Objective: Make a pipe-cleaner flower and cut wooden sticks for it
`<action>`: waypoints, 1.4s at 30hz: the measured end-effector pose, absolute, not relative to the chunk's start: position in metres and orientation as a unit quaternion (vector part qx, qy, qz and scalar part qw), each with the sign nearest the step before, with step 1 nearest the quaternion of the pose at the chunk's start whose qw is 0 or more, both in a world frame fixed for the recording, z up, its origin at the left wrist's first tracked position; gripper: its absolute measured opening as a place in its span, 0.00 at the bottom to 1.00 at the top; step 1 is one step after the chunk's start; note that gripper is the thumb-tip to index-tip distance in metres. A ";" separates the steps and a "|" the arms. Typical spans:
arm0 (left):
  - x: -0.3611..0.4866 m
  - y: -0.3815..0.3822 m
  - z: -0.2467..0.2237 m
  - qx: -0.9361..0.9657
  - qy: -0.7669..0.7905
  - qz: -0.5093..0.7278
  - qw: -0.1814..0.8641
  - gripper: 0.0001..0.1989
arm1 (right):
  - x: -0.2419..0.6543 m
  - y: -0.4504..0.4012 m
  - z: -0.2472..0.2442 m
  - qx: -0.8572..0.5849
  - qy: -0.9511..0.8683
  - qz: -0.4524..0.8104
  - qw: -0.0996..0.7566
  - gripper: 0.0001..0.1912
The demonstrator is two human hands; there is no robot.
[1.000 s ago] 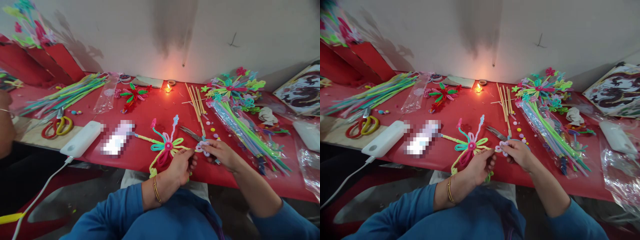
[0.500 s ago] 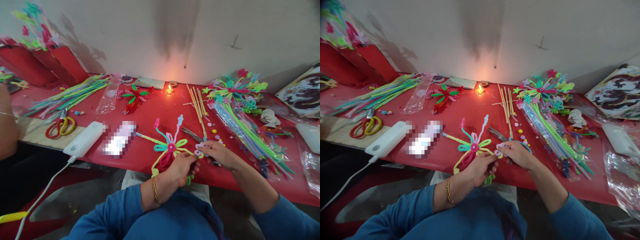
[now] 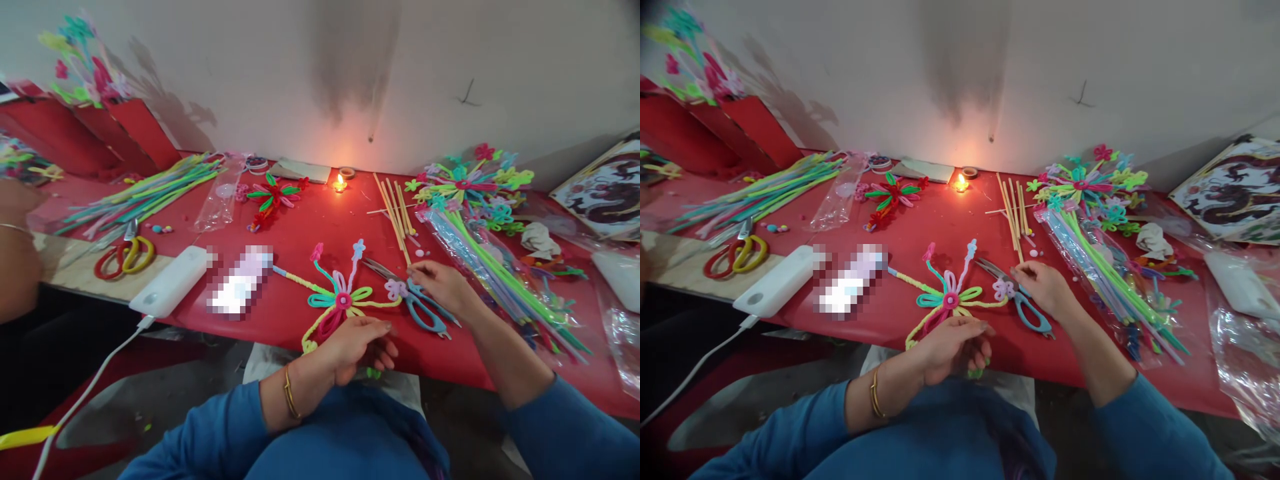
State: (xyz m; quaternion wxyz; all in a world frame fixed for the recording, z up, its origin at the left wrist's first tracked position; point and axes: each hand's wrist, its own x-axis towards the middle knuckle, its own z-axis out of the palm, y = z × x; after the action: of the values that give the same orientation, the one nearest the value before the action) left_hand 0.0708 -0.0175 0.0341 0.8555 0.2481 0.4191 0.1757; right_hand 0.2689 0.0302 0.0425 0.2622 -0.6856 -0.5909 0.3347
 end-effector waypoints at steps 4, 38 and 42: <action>0.061 -0.017 0.039 0.278 0.427 0.208 0.835 0.10 | 0.253 0.068 0.038 -0.678 -0.618 0.315 0.241 0.16; 0.058 0.031 0.020 0.636 0.475 0.409 0.450 0.12 | 0.204 0.069 0.068 -0.563 -0.550 0.534 0.309 0.11; 0.057 0.031 0.019 0.684 0.484 0.354 0.415 0.12 | 0.211 0.073 0.073 -0.572 -0.568 0.550 0.219 0.12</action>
State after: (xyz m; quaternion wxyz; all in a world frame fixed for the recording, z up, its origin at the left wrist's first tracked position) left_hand 0.0568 0.0313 0.0188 0.4146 0.6844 0.4841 0.3540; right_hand 0.2108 0.0727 0.0732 0.2195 -0.5721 -0.5679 0.5495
